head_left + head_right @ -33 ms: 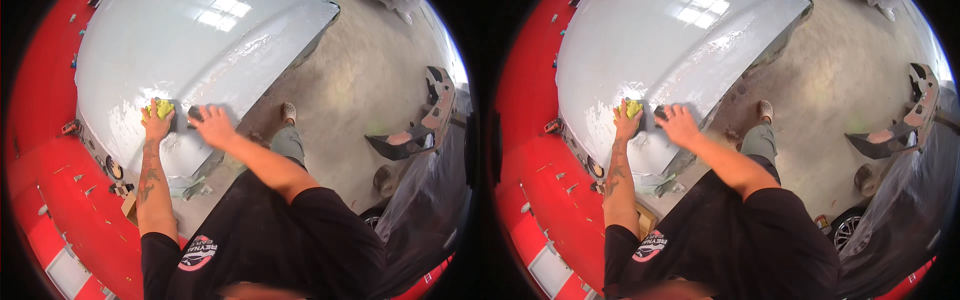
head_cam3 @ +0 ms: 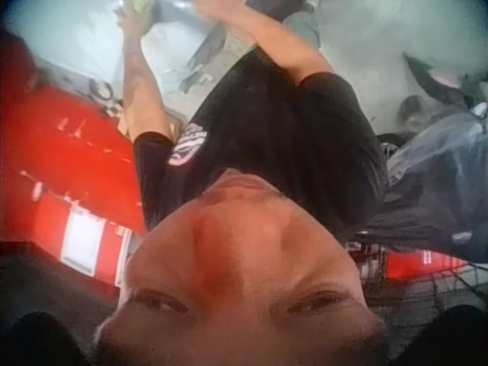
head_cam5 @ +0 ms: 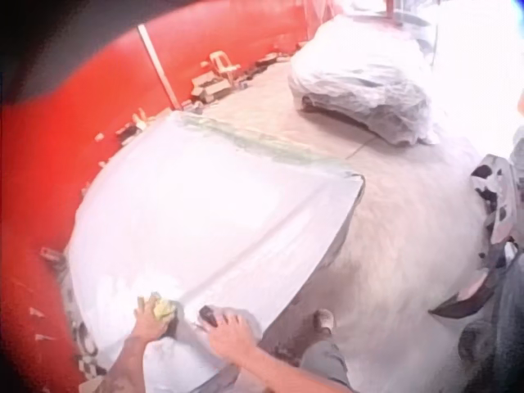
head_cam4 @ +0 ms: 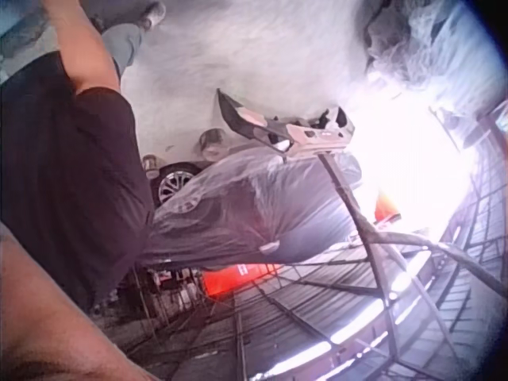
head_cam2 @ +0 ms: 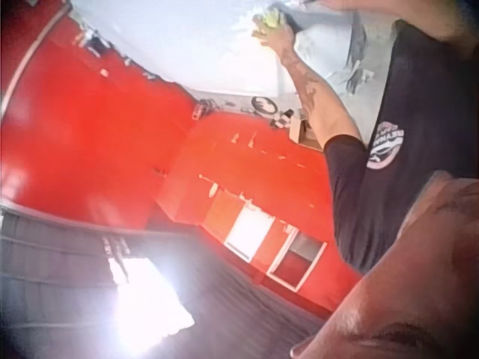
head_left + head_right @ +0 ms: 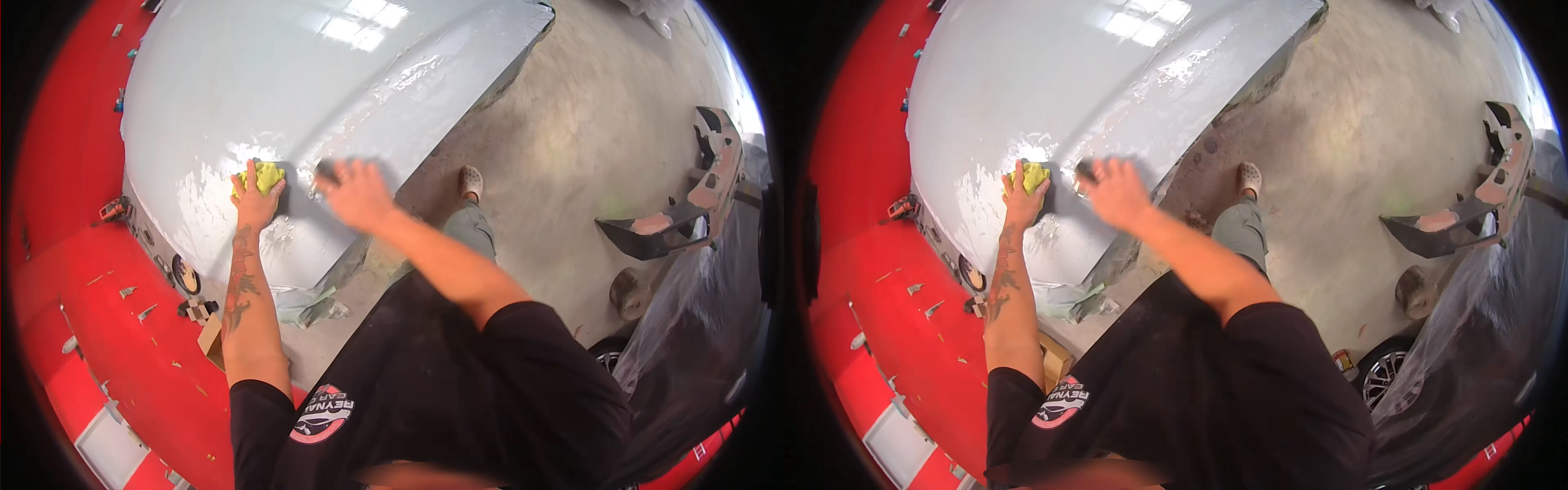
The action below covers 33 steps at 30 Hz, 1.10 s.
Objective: Sanding the surface of a car hood using a sanding block and a cloth.
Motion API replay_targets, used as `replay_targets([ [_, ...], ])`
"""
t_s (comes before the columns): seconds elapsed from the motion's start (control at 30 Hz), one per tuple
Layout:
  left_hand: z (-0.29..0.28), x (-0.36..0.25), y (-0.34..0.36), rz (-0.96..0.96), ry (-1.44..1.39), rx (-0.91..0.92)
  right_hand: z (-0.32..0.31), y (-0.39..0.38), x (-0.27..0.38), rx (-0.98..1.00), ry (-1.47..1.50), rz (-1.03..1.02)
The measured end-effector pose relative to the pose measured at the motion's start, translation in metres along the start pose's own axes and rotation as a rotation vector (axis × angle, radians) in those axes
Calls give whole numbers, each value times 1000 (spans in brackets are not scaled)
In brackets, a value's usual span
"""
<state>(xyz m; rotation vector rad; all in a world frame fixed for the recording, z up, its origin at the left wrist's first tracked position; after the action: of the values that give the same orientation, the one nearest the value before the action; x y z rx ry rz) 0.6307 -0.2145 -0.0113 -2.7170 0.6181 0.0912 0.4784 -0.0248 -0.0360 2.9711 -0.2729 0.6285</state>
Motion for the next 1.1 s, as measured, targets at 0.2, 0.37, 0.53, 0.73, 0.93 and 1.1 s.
replay_targets([
  [0.2, 0, 2, 7, -56, -58, 122, -88, 23, -193, -421, -297, 688],
  [0.37, -4, -7, 5, -80, -21, 147, -18, 44, -64, -338, -232, 566],
  [0.53, 6, 12, 9, -48, -11, 142, -2, 43, -7, -320, -63, 223],
  [0.73, -4, -7, 3, -72, -33, 175, -97, 37, -207, -464, -209, 756],
  [0.93, 4, 5, 6, -88, -12, 174, -3, 36, -17, -299, -115, 295],
  [1.1, -2, 2, -2, -133, -31, 223, -48, 49, -125, -331, -295, 452],
])
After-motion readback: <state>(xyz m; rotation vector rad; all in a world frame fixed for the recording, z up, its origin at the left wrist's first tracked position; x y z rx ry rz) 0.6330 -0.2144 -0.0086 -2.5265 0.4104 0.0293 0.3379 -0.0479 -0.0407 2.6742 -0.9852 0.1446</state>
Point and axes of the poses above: each hand's wrist, its own y-axis towards the middle knuckle, its own z-axis out of the palm, x = y × z, the point moved 5 cm from there along y, towards the middle knuckle, and after that the axes turned 3 degrees about -y, right-handed, at the moved point
